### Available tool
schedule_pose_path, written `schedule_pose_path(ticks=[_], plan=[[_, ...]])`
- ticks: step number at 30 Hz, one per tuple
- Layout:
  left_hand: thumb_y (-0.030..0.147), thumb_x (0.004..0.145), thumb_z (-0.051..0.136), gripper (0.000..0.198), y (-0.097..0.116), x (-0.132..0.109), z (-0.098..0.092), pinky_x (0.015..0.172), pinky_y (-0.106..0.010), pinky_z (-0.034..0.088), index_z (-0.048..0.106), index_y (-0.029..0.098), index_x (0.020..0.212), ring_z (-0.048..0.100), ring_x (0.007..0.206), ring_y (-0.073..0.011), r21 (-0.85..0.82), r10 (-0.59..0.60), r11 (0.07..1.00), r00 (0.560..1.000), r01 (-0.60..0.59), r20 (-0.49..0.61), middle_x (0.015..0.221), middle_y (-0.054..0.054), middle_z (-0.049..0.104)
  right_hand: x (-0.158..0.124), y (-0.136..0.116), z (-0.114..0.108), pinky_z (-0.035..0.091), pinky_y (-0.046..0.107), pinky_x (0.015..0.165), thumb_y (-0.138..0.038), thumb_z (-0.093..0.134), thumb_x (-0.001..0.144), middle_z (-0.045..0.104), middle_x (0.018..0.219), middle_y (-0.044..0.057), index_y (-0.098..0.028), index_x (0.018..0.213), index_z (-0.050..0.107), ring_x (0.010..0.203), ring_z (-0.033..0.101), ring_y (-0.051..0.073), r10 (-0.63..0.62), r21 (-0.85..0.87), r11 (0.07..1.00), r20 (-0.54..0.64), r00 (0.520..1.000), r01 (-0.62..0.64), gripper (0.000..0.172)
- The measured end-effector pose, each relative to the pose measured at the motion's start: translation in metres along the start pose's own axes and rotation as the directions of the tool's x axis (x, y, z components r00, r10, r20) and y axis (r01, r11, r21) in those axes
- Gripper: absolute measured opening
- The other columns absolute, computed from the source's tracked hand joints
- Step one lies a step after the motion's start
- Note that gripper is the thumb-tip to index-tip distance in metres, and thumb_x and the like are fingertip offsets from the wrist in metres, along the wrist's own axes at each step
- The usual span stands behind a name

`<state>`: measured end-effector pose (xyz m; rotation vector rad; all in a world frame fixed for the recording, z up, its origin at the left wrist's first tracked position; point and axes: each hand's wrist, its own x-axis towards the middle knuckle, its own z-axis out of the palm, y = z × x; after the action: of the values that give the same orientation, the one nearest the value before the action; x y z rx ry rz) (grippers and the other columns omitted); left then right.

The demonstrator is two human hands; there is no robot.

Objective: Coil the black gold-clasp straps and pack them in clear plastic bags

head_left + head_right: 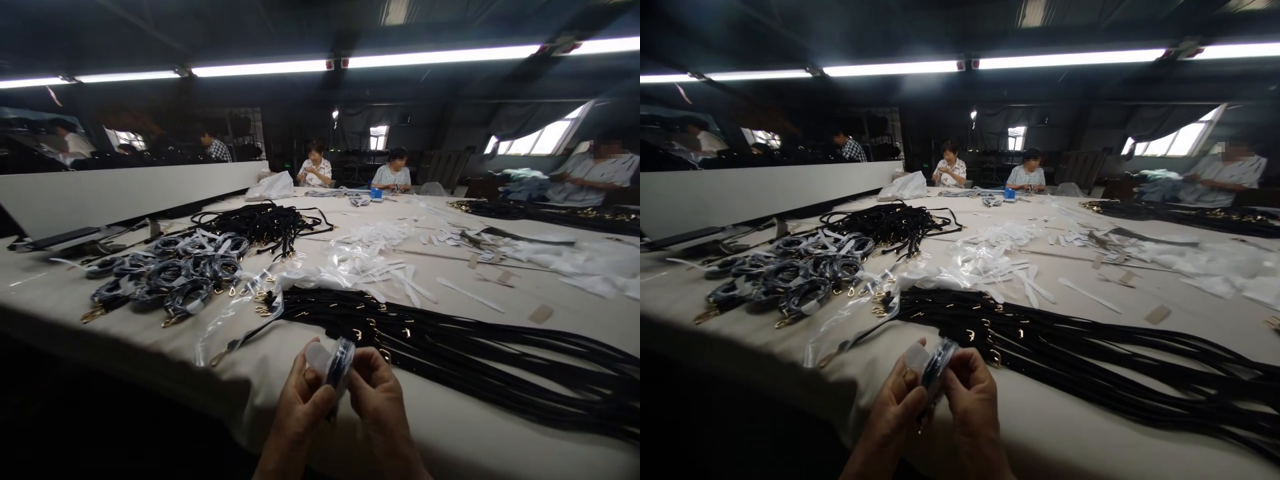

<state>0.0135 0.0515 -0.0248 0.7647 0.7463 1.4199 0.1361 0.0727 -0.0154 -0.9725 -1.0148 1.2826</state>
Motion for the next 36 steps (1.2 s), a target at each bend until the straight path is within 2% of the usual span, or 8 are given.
schedule_pose_path(ticks=[3, 7, 11, 13, 18, 23, 31, 36], plan=[[0.053, 0.066, 0.085, 0.066, 0.009, 0.001, 0.001, 0.054, -0.019, 0.041, 0.063, 0.017, 0.117, 0.052, 0.062, -0.0106, 0.144, 0.016, 0.989, 1.000, -0.015, -0.005, 0.082, -0.003, 0.066, 0.003, -0.002, 0.003, 0.041, 0.022, 0.044, -0.055, 0.088, 0.060, 0.064, 0.066, -0.001, -0.023, 0.082, 0.052, 0.048, 0.052, 0.012, 0.169, 0.164, 0.969, 0.096, 0.981, -0.183, 0.052], [0.042, 0.074, 0.077, 0.031, 0.027, 0.005, -0.005, 0.054, -0.021, 0.037, 0.068, 0.016, 0.087, 0.045, 0.058, -0.0102, 0.525, 0.045, 0.851, 0.998, -0.014, -0.045, 0.063, 0.004, 0.052, 0.006, -0.013, -0.017, 0.032, 0.019, 0.036, -0.053, 0.080, 0.071, 0.067, 0.080, 0.000, -0.022, 0.103, 0.058, 0.043, 0.042, 0.007, 0.244, -0.161, 0.964, 0.233, 0.941, -0.210, 0.050], [0.031, 0.079, 0.066, 0.012, 0.041, 0.014, -0.009, 0.068, -0.028, 0.045, 0.067, 0.019, 0.082, 0.056, 0.073, -0.0178, 0.832, 0.162, 0.542, 0.986, -0.123, 0.041, 0.076, 0.000, 0.062, 0.005, -0.021, -0.040, 0.043, 0.024, 0.058, -0.030, 0.067, 0.081, 0.062, 0.070, 0.000, -0.019, 0.077, 0.065, 0.065, 0.056, 0.015, 0.199, -0.599, 0.798, 0.363, 0.910, 0.064, 0.012], [0.027, 0.080, 0.064, 0.008, 0.041, 0.020, -0.010, 0.074, -0.031, 0.046, 0.067, 0.020, 0.081, 0.059, 0.080, -0.0209, 0.900, 0.205, 0.394, 0.972, -0.186, 0.111, 0.081, -0.002, 0.065, 0.002, -0.023, -0.044, 0.043, 0.027, 0.063, -0.027, 0.059, 0.087, 0.061, 0.069, 0.002, -0.018, 0.062, 0.057, 0.067, 0.056, 0.016, 0.073, -0.700, 0.655, 0.433, 0.899, 0.284, 0.026], [0.020, 0.081, 0.059, 0.008, 0.023, 0.028, -0.008, 0.080, -0.037, 0.048, 0.066, 0.022, 0.079, 0.061, 0.082, -0.0233, 0.935, 0.231, 0.199, 0.941, -0.293, 0.246, 0.083, -0.003, 0.070, 0.007, -0.020, -0.031, 0.048, 0.033, 0.083, -0.021, 0.055, 0.088, 0.066, 0.117, 0.010, -0.019, 0.064, 0.057, 0.095, 0.064, 0.022, -0.139, -0.520, 0.647, 0.639, 0.756, 0.558, 0.024], [0.021, 0.078, 0.063, 0.009, 0.019, 0.026, -0.011, 0.076, -0.035, 0.050, 0.066, 0.021, 0.086, 0.064, 0.084, -0.0239, 0.915, 0.204, 0.333, 0.965, -0.226, 0.165, 0.086, -0.004, 0.071, 0.033, -0.010, -0.021, 0.049, 0.028, 0.070, -0.034, 0.070, 0.079, 0.069, 0.074, 0.006, -0.017, 0.051, 0.057, 0.076, 0.066, 0.019, 0.050, -0.268, 0.959, 0.469, 0.882, 0.089, 0.036], [0.037, 0.092, 0.046, 0.020, 0.017, 0.028, -0.010, 0.070, -0.031, 0.048, 0.058, 0.022, 0.086, 0.067, 0.080, -0.0235, 0.890, 0.179, 0.448, 0.984, -0.089, 0.009, 0.081, -0.004, 0.070, 0.045, -0.007, -0.022, 0.055, 0.029, 0.060, -0.043, 0.088, 0.065, 0.071, 0.075, 0.001, -0.017, 0.092, 0.058, 0.056, 0.069, 0.017, 0.281, -0.012, 0.950, 0.463, 0.840, -0.312, 0.048], [0.043, 0.095, 0.040, 0.021, 0.008, 0.028, -0.005, 0.066, -0.032, 0.047, 0.050, 0.024, 0.094, 0.070, 0.073, -0.0242, 0.842, 0.211, 0.538, 0.962, 0.032, -0.171, 0.077, -0.003, 0.072, 0.045, -0.017, -0.013, 0.043, 0.019, 0.043, -0.053, 0.080, 0.068, 0.066, 0.060, 0.001, -0.014, 0.070, 0.059, 0.042, 0.057, 0.010, 0.365, -0.239, 0.925, 0.337, 0.868, -0.296, 0.045]])
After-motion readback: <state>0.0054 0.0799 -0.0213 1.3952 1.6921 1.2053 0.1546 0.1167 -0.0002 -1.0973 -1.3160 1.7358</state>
